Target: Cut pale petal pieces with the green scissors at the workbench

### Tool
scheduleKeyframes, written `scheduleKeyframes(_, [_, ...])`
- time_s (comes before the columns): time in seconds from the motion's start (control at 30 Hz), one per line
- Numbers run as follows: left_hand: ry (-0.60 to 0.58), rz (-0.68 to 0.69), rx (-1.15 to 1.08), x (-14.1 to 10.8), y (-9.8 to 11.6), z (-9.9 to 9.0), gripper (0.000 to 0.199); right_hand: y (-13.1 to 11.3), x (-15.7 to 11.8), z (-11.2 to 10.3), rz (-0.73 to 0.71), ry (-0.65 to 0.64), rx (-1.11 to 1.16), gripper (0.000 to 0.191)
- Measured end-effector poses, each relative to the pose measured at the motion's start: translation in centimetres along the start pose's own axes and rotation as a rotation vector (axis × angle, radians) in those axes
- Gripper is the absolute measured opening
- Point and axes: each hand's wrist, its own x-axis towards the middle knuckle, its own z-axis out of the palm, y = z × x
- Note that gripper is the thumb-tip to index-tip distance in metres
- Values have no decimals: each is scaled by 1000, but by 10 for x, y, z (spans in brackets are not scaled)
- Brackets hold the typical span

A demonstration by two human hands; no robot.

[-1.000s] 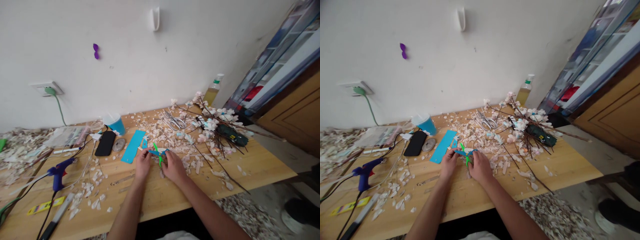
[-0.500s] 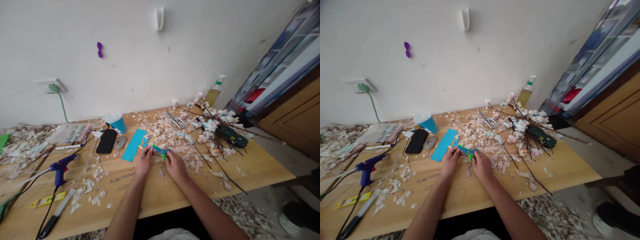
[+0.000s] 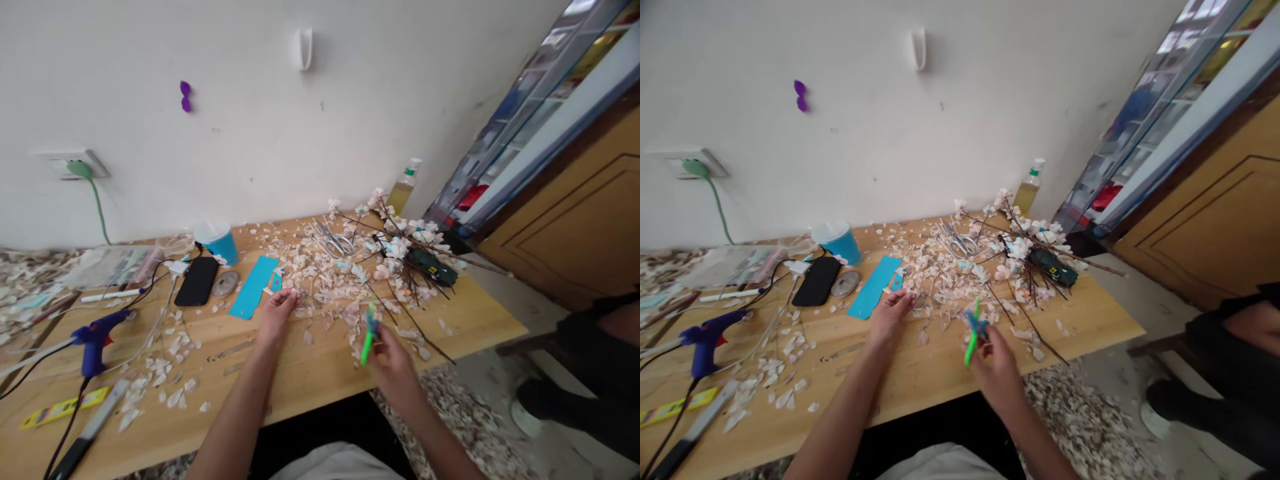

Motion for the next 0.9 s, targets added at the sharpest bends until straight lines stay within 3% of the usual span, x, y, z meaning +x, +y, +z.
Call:
scheduleKeyframes(0.2, [-37,58,30,1,-5,-4,32,-29,59,64,-115,-199,-92,14])
scheduleKeyframes(0.33, [-43,38,17,0,-5,-6,28,-30,72,89,-169,-254,-180,18])
scheduleKeyframes(0.53, [32,55,71,5,-4,-11,28,-11,56,104,-265,-132,-218,41])
scheduleKeyframes(0.77, [-48,91,170,3,-1,-13,28,-10,55,106,-245,-120,-201,35])
scheduleKeyframes(0.9, [-24,82,177,1,-5,-12,26,-10,56,103,-242,-142,-200,33])
